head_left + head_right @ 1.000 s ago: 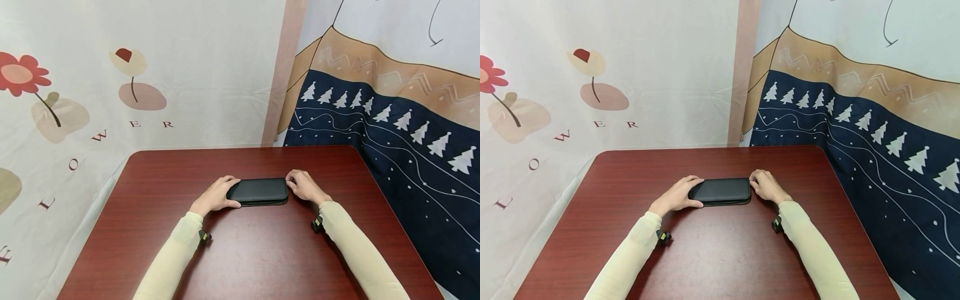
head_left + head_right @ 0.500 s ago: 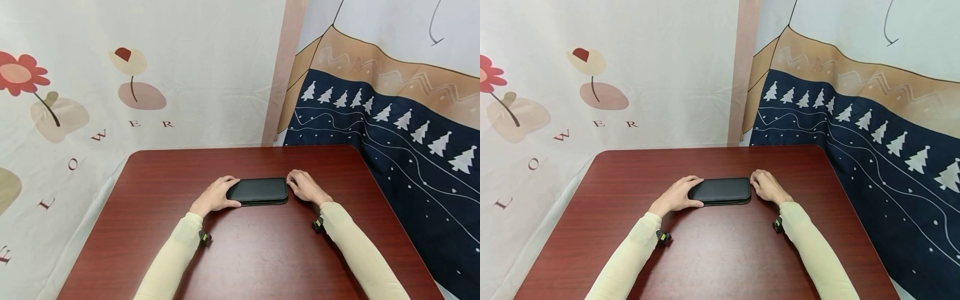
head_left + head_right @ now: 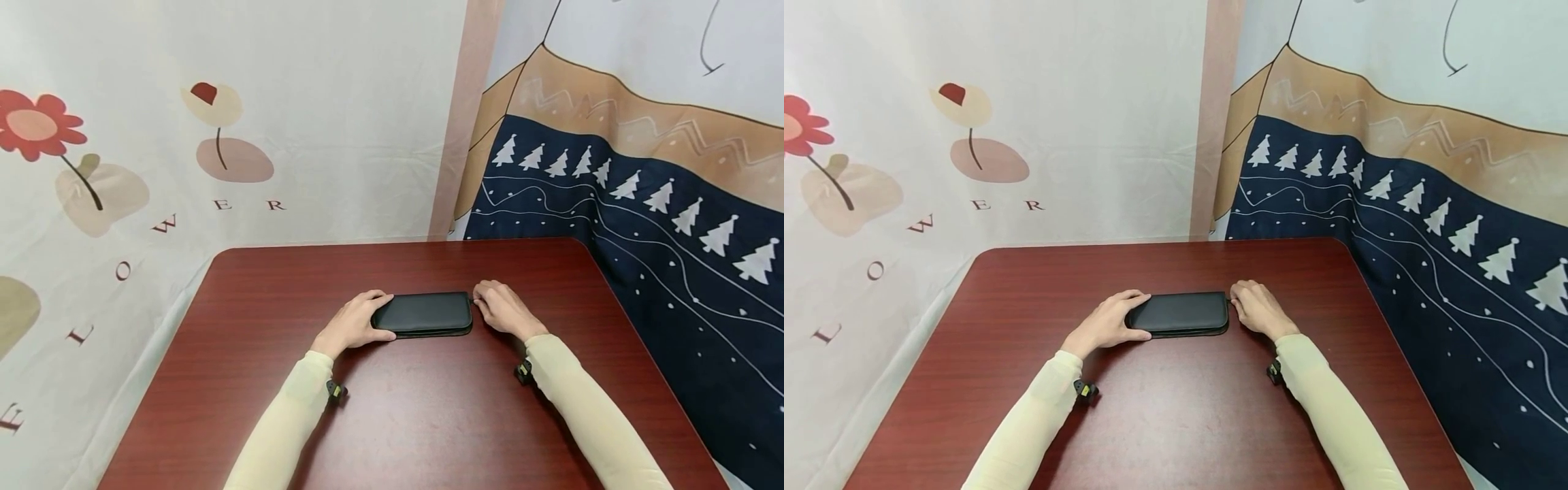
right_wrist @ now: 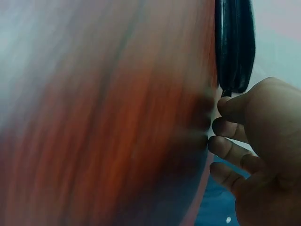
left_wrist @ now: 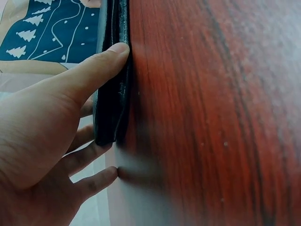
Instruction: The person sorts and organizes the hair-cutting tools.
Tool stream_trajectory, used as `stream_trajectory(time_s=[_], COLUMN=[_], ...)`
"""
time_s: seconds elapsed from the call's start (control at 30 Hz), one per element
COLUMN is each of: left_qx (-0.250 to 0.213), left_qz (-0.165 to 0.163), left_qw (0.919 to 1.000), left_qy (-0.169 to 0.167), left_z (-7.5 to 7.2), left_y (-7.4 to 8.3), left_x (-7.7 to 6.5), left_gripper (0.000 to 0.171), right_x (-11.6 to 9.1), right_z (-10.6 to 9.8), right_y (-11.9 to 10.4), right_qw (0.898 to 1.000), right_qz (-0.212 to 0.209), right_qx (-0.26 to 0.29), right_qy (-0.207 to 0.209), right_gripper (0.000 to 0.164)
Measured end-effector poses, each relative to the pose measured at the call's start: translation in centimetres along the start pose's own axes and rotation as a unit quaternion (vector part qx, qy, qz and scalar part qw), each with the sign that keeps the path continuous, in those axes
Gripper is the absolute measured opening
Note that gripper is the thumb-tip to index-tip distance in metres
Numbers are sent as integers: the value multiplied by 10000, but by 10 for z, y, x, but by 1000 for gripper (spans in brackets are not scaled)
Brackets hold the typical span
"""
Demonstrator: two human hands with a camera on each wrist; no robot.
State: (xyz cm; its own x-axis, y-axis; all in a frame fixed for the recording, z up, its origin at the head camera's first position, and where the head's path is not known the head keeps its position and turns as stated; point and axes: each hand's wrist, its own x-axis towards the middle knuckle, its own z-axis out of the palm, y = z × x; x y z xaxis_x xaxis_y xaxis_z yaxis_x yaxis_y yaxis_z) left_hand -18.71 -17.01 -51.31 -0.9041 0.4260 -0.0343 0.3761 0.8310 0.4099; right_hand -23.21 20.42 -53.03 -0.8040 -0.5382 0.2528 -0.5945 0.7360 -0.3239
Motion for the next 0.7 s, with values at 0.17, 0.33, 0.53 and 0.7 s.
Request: stream_trajectory(time_s=[0.17, 0.33, 0.53, 0.7], left_qx=[37, 68, 58, -35], left_qz=[-32, -75, -92, -29], left_qw=[10000, 9999, 9999, 10000], left_qy=[3, -55, -65, 3], left_z=[-3, -2, 1, 0], left_y=[-1, 1, 2, 3], left_x=[-1, 0, 0, 0], left_gripper=[91, 92, 92, 91], right_x=[-7, -13, -21, -29], right_z=[-7, -9, -10, -12], right_y=[0, -1, -3, -7], right_qw=[9996, 9993, 9992, 9987], right_qz=[103, 54, -130, -318], right_qx=[170, 148, 19, -61], right_qy=[-208, -334, -383, -382], right_gripper=[10, 10, 14, 16])
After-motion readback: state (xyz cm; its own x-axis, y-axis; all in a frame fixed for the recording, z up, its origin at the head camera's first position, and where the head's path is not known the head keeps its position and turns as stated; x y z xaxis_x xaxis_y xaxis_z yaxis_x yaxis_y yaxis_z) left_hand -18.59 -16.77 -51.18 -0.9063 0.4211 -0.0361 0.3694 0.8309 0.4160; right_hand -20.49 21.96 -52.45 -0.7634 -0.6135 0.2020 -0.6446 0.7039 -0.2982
